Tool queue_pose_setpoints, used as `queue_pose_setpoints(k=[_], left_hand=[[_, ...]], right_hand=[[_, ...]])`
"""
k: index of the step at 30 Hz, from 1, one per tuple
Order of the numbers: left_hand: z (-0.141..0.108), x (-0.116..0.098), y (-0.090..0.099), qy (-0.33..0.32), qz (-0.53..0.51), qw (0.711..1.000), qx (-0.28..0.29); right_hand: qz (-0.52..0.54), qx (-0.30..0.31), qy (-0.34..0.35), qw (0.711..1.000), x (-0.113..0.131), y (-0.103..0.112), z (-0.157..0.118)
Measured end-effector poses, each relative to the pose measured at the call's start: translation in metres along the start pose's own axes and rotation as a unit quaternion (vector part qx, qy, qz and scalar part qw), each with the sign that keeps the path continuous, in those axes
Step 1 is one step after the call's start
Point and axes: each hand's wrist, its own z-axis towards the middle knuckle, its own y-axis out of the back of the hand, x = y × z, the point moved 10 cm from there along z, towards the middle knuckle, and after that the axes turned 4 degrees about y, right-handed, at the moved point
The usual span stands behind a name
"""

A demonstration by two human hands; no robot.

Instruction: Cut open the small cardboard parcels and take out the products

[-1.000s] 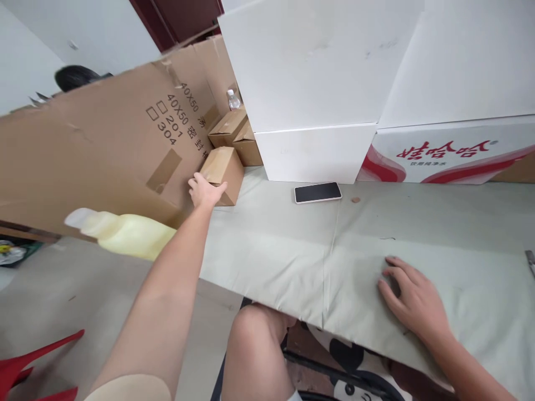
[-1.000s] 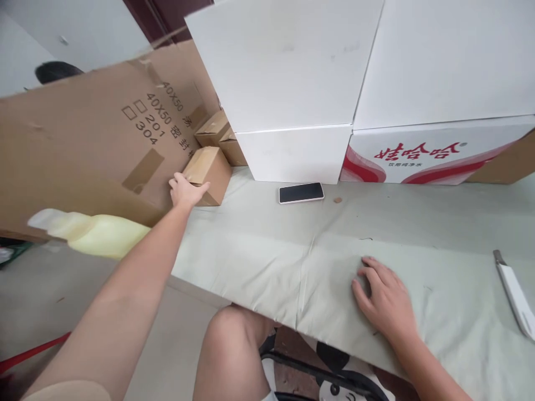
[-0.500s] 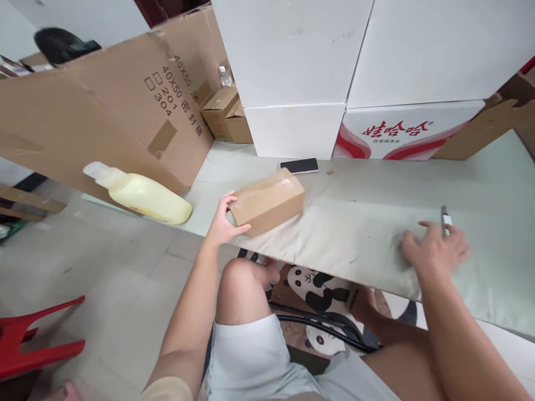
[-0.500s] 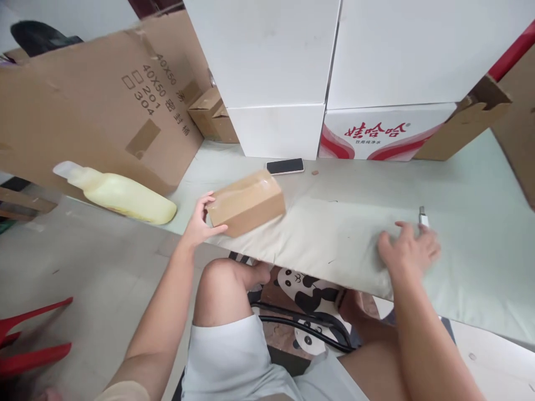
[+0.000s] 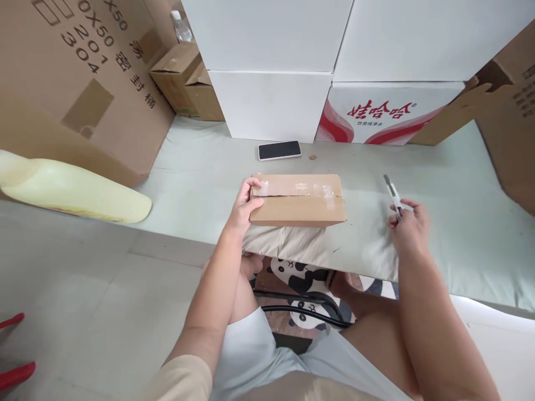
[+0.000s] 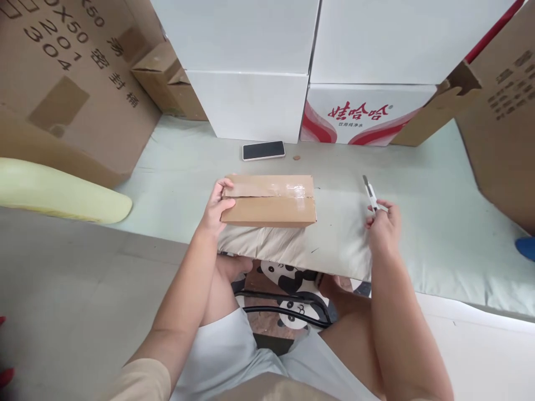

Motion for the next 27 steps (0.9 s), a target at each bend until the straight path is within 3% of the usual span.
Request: queue_pose_setpoints(k=[3, 7, 9, 11, 15, 20, 25, 27], left_hand=[[-0.002, -0.001, -0.002, 0.003, -0.007, 1.0, 0.005], [-0.005, 0.0, -0.004, 0.005, -0.027, 1.0, 0.009], [-0.006, 0.001, -0.005, 0.003, -0.039, 0.999, 0.01], [-0.006, 0.002, -0.005, 0.001, -0.042, 0.999, 0.005], [-0.005, 0.007, -0.007, 0.002, -0.031, 1.0, -0.002], [-0.004, 0.008, -0.01, -0.009, -0.03, 0.999, 0.004], [-0.004, 0.007, -0.009, -0.019, -0.04, 0.999, 0.0], [-0.004, 0.007, -0.008, -0.017, -0.044, 0.999, -0.004]], right_hand=[[0.145, -0.048, -0.021, 0.988, 0.038, -0.009, -0.001], [0.392, -0.045, 0.03, 0.919, 0.125, -0.018, -0.012], [0.405, -0.031, 0.085, 0.91, 0.163, -0.017, -0.018], [0.386, -0.033, 0.13, 0.913, 0.186, -0.015, -0.023], [0.359, -0.028, 0.145, 0.922, 0.196, -0.023, -0.03], [0.356, 0.089, 0.103, 0.924, 0.193, -0.052, -0.033], [0.365, 0.067, 0.122, 0.921, 0.193, -0.042, -0.034], [0.352, 0.092, 0.109, 0.925, 0.192, -0.046, -0.035]])
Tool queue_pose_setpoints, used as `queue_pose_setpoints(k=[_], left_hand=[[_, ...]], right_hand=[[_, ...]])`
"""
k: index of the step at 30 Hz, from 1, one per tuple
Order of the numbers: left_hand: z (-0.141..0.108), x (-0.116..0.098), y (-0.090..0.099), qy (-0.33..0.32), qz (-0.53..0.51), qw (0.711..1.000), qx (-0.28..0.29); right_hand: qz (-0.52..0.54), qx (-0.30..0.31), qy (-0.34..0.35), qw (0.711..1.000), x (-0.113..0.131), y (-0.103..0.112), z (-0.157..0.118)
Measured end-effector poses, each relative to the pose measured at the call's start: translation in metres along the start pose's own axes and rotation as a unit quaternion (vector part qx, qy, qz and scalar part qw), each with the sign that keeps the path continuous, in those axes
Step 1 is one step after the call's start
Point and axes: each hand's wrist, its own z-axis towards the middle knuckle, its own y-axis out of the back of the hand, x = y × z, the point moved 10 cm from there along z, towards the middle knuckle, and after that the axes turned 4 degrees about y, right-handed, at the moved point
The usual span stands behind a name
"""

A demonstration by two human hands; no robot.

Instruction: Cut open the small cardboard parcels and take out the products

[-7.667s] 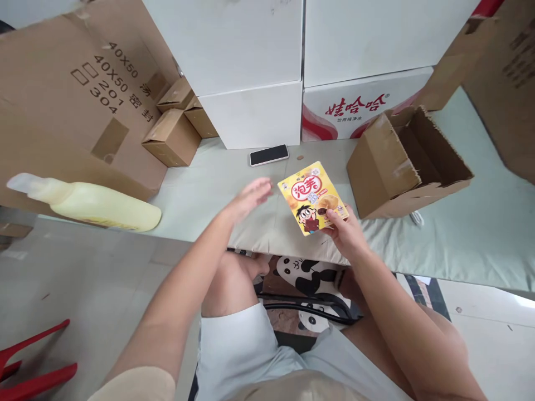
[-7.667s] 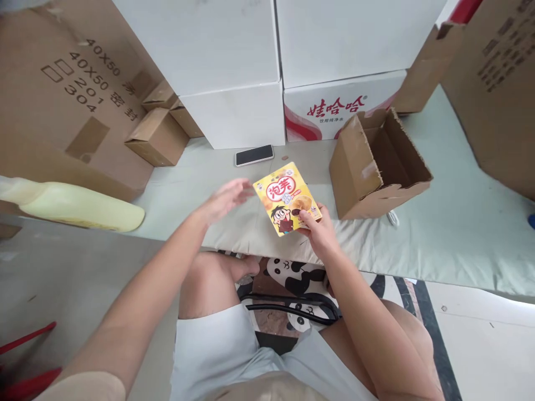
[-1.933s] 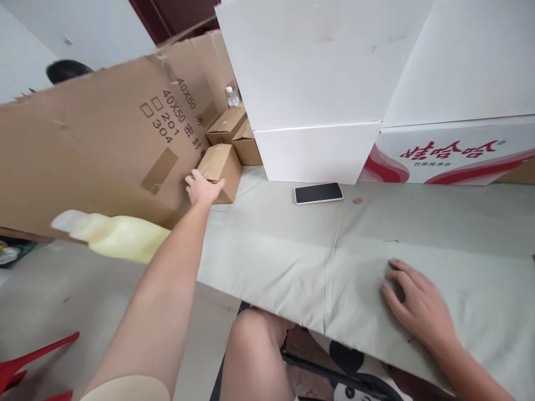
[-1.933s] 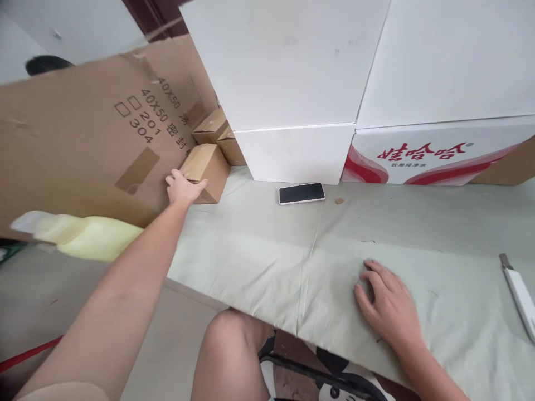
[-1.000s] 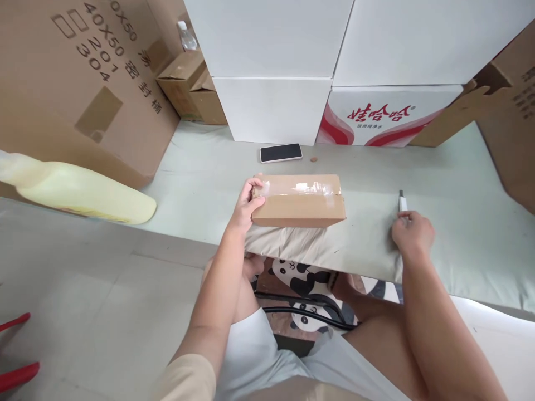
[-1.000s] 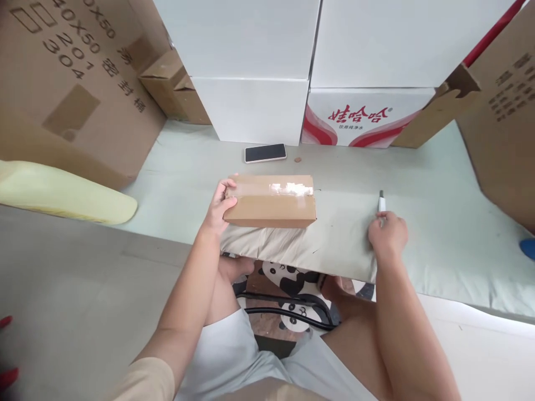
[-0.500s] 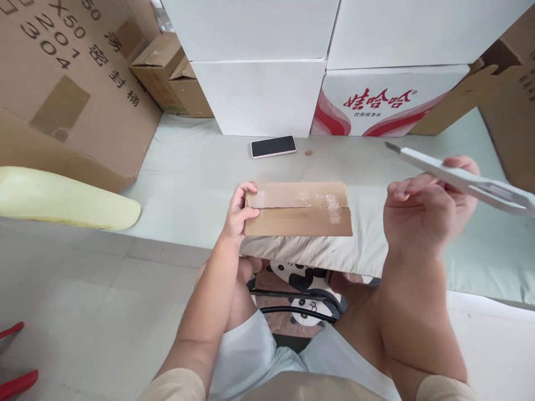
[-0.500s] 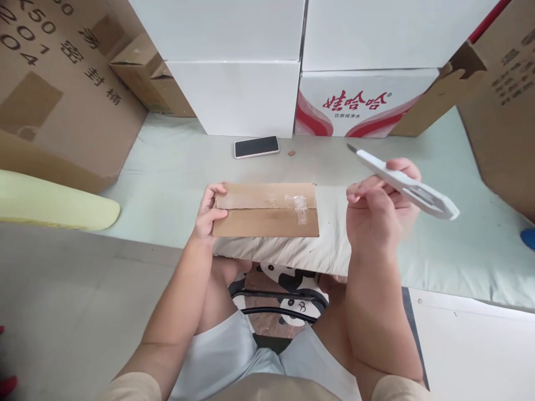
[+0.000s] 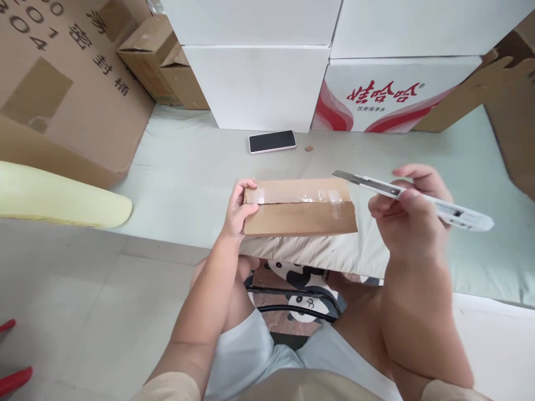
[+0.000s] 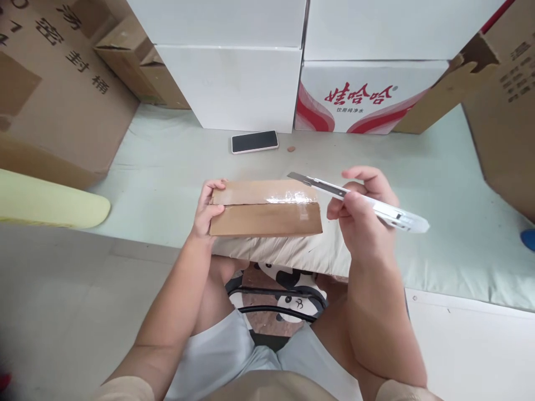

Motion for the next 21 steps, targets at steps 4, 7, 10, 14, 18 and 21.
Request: queue_pose_setpoints(k=[4, 7, 10, 14, 18, 21], left_hand=[[0.0, 0.001, 0.0, 0.005, 0.017, 1.0, 0.003], [0.0, 0.0, 0.0, 0.001, 0.029, 1.0, 0.005], [0.0, 0.0, 0.0, -0.002, 0.021, 1.0, 0.007], [0.001, 0.0, 0.0, -0.01, -0.003, 1.0, 0.014], [0.002, 0.0, 0.0, -0.021, -0.018, 0.999, 0.021], [0.003, 0.0, 0.001, -0.025, -0.021, 0.999, 0.017]], right_hand=[[-0.006, 0.07, -0.019, 0.997, -0.003, -0.015, -0.004], [-0.026, 0.048, -0.022, 0.998, -0.006, -0.014, -0.008], [-0.073, 0.007, -0.043, 0.996, -0.014, -0.008, -0.013], [-0.125, -0.017, -0.059, 0.99, -0.023, -0.005, -0.018], [-0.15, -0.017, -0.065, 0.986, -0.029, -0.006, -0.017], [-0.16, -0.035, -0.055, 0.985, -0.027, -0.003, -0.016]])
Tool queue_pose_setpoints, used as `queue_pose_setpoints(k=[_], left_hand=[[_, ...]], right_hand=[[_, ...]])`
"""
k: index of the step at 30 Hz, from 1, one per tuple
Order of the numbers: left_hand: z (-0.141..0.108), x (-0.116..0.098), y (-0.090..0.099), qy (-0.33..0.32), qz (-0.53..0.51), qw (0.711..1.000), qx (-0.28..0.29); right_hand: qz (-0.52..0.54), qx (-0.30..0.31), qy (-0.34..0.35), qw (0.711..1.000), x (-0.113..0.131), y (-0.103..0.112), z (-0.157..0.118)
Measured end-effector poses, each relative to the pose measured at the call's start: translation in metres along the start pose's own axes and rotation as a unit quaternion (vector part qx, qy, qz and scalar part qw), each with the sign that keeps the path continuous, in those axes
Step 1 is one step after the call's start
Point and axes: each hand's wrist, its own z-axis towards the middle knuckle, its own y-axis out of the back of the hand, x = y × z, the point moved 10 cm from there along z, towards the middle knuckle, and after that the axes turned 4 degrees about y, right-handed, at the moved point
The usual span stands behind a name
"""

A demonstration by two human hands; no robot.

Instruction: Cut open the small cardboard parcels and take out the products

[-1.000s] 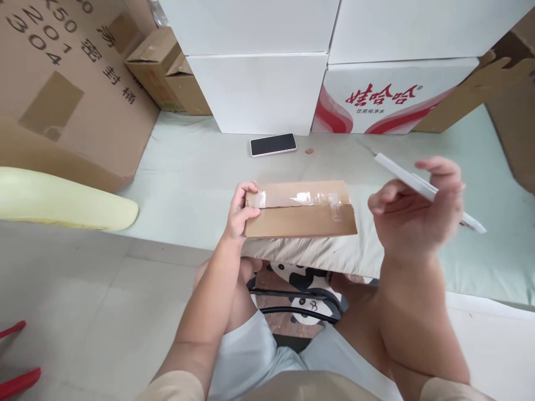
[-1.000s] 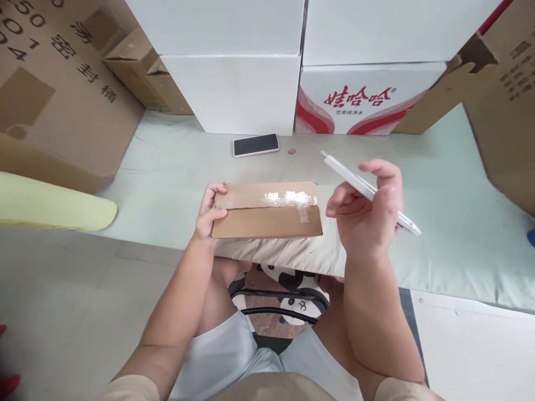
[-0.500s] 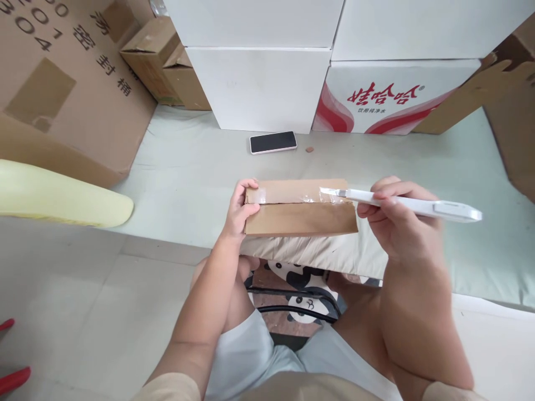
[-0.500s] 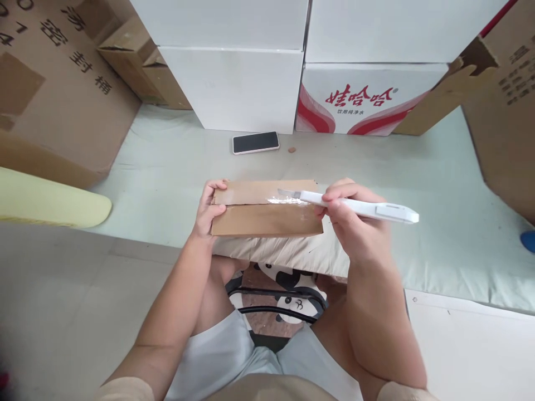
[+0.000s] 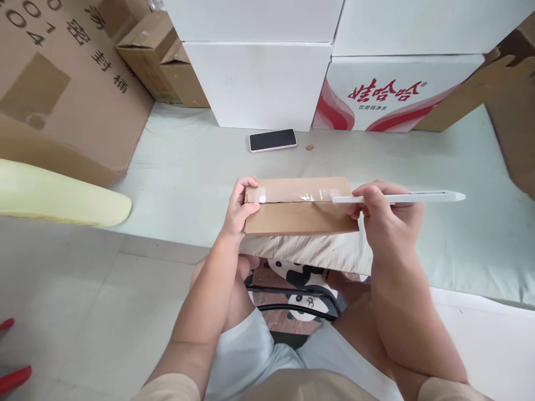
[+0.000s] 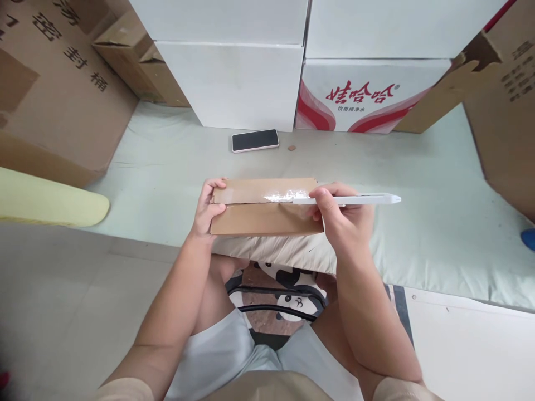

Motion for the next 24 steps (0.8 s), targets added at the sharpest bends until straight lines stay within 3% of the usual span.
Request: queue_pose_setpoints(k=[12, 24], left_hand=[[0.001, -0.001, 0.002, -0.001, 0.002, 1.0, -0.004], [0.001, -0.004, 0.003, -0.005, 0.016, 1.0, -0.006]], right_hand=[[-0.014, -0.096, -0.016, 0.995, 0.002, 0.026, 0.007], [-0.048, -0.074, 0.026, 0.996, 0.013, 0.028, 0.012]])
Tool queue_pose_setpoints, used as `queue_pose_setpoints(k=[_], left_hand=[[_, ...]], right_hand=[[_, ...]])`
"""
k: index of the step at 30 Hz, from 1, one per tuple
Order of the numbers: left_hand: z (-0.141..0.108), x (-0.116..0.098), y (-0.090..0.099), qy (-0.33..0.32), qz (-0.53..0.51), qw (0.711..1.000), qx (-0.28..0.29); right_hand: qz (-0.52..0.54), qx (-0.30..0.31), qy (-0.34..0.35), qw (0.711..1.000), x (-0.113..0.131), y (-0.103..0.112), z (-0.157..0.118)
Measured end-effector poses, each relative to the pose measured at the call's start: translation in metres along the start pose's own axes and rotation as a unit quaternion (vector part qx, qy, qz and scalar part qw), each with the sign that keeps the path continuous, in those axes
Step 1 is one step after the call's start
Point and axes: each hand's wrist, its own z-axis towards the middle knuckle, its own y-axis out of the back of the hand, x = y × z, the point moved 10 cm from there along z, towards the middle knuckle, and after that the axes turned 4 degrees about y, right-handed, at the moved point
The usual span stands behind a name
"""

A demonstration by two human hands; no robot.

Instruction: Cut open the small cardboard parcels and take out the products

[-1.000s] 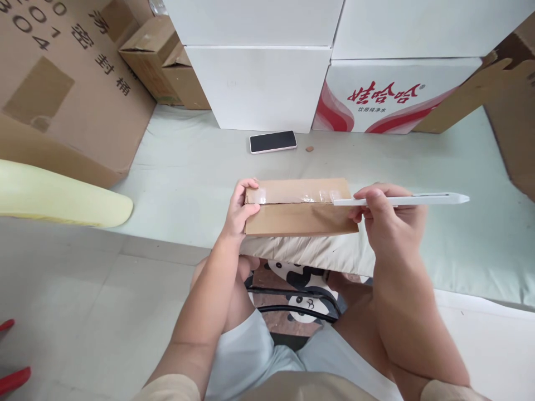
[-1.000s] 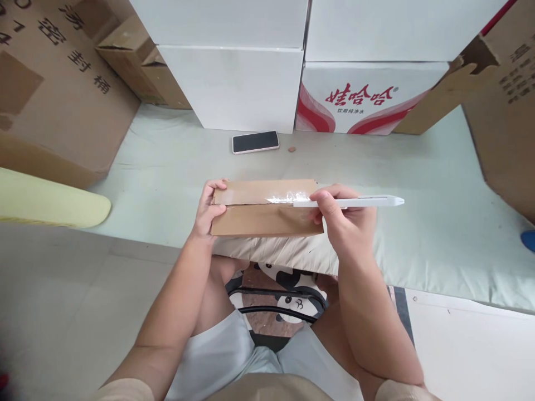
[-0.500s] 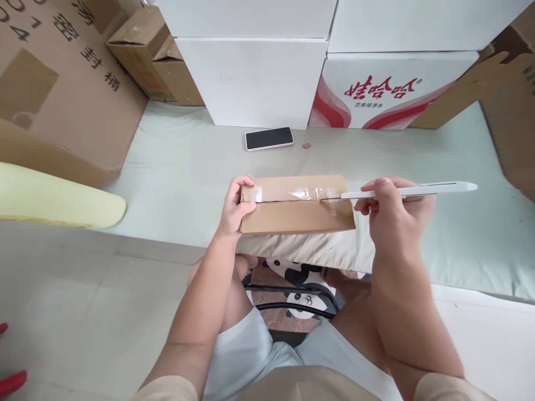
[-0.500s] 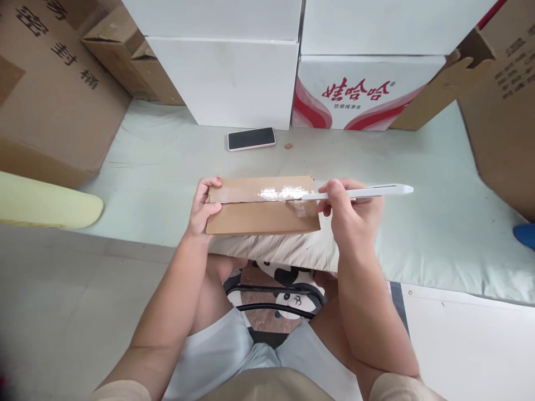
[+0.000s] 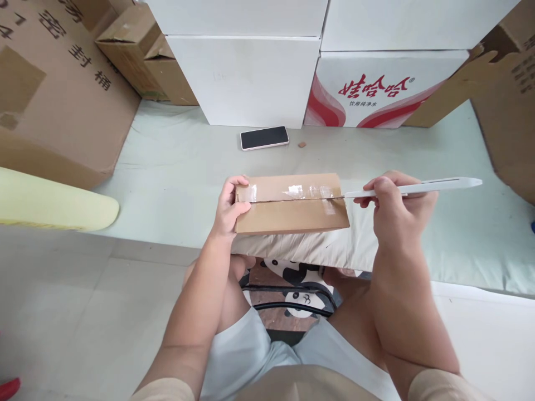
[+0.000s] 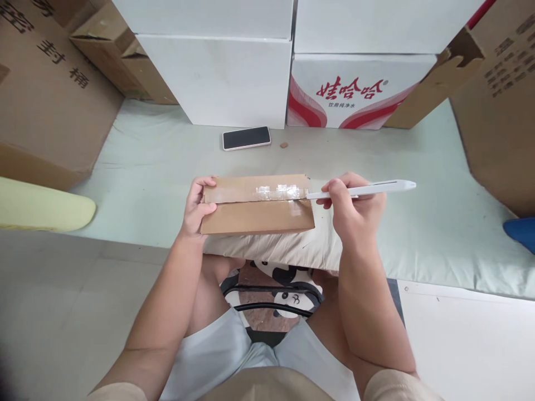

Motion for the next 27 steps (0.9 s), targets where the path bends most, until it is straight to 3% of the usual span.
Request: queue_pose_setpoints(k=[3, 6, 8, 10, 13, 16, 19, 23, 25, 27], left_hand=[[0.001, 0.001, 0.001, 0.007, -0.01, 1.0, -0.006], [0.001, 0.002, 0.002, 0.013, -0.017, 1.0, -0.017], [0.001, 0.0, 0.002, 0.011, -0.018, 1.0, -0.021], [0.0, -0.002, 0.001, 0.013, -0.022, 0.999, -0.027], [0.001, -0.003, -0.002, 0.035, -0.027, 0.998, -0.038], [0.008, -0.003, -0.011, 0.059, -0.009, 0.998, -0.035], [0.018, -0.002, -0.021, 0.091, 0.028, 0.995, -0.025], [0.026, -0.014, -0.019, 0.117, 0.14, 0.982, -0.037], [0.026, -0.03, -0.008, 0.114, 0.237, 0.963, -0.064], [0.024, -0.043, -0.006, 0.124, 0.312, 0.941, -0.039]], right_hand=[[0.028, -0.038, 0.011, 0.999, -0.002, 0.012, 0.006], [0.078, -0.158, 0.052, 0.983, -0.013, 0.044, 0.014], [0.035, -0.213, 0.091, 0.972, -0.025, 0.064, 0.017], [-0.112, -0.175, 0.124, 0.97, -0.039, 0.066, 0.02], [-0.336, -0.015, 0.097, 0.937, -0.088, 0.053, 0.018], [-0.399, 0.093, 0.027, 0.912, -0.146, 0.06, 0.005], [-0.408, 0.128, 0.009, 0.904, -0.175, 0.076, -0.003], [-0.393, 0.108, 0.006, 0.913, -0.175, 0.088, 0.003], [-0.378, 0.077, 0.045, 0.922, -0.153, 0.081, 0.006], [-0.333, 0.074, 0.091, 0.936, -0.124, 0.062, 0.006]])
